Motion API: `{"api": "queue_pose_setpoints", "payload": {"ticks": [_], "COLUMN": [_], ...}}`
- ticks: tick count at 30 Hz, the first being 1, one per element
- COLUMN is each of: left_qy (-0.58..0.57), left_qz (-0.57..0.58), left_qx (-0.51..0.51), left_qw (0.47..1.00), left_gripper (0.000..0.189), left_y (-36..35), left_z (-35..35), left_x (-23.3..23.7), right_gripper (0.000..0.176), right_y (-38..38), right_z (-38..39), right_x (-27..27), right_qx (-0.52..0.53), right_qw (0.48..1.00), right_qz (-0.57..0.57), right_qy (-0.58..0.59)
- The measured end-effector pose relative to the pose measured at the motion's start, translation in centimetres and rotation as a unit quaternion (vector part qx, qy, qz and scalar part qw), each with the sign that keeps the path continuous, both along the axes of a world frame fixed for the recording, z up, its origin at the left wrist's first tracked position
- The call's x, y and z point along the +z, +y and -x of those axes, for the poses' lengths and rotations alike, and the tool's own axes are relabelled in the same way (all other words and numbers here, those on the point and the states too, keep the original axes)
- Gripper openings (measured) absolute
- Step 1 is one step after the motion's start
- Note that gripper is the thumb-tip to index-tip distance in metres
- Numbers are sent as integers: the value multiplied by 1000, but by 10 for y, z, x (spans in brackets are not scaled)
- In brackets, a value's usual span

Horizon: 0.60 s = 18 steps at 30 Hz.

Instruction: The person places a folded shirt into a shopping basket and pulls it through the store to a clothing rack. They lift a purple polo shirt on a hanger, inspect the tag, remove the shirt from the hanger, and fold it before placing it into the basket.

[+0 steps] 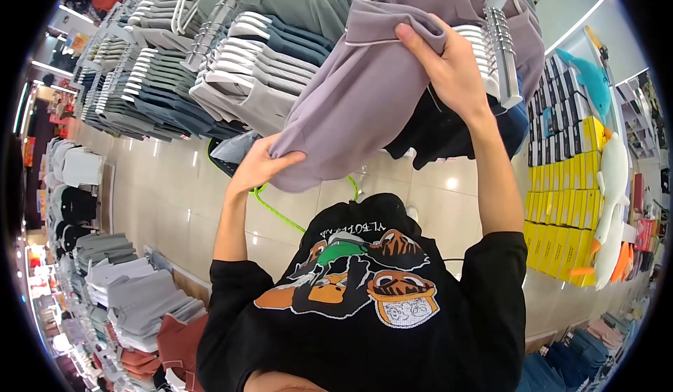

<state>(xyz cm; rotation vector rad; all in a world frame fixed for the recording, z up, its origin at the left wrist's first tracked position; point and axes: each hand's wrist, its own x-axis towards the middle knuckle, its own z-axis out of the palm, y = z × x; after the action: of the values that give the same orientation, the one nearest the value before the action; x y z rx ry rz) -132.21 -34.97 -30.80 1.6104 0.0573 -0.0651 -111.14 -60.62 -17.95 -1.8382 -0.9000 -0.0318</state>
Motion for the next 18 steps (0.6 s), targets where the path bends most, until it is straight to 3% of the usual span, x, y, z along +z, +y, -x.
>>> {"api": "queue_pose_setpoints", "payload": {"ticks": [3,7,10,12,14,16,17,18], "left_qy": [47,48,-19,41,26,-35,-45,-36], "left_qz": [-104,-67,9,213,267,402,408,413], "left_qx": [39,57,37,46,44,87,125,125], "left_qw": [993,995,999,975,962,911,903,902], "left_gripper": [23,21,20,22,27,31,32,32], "left_y": [28,45,47,46,41,30,24,23], "left_z": [14,45,80,107,129,144,147,145], "left_x": [-39,-70,-99,-122,-150,-170,-176,-177], "right_gripper": [37,35,36,40,47,57,57,60], "right_y": [-11,-31,-63,-87,-94,-79,-77,-77], "right_z": [0,36,84,111,137,157,163,167], "right_x": [-12,-22,-18,-25,-37,-57,-64,-70], "right_qx": [-27,-28,42,182,312,403,398,440], "right_qw": [1000,998,990,980,936,879,878,839], "right_qz": [1,11,105,72,63,-49,-48,-61], "right_qy": [6,49,79,29,151,251,262,313]}}
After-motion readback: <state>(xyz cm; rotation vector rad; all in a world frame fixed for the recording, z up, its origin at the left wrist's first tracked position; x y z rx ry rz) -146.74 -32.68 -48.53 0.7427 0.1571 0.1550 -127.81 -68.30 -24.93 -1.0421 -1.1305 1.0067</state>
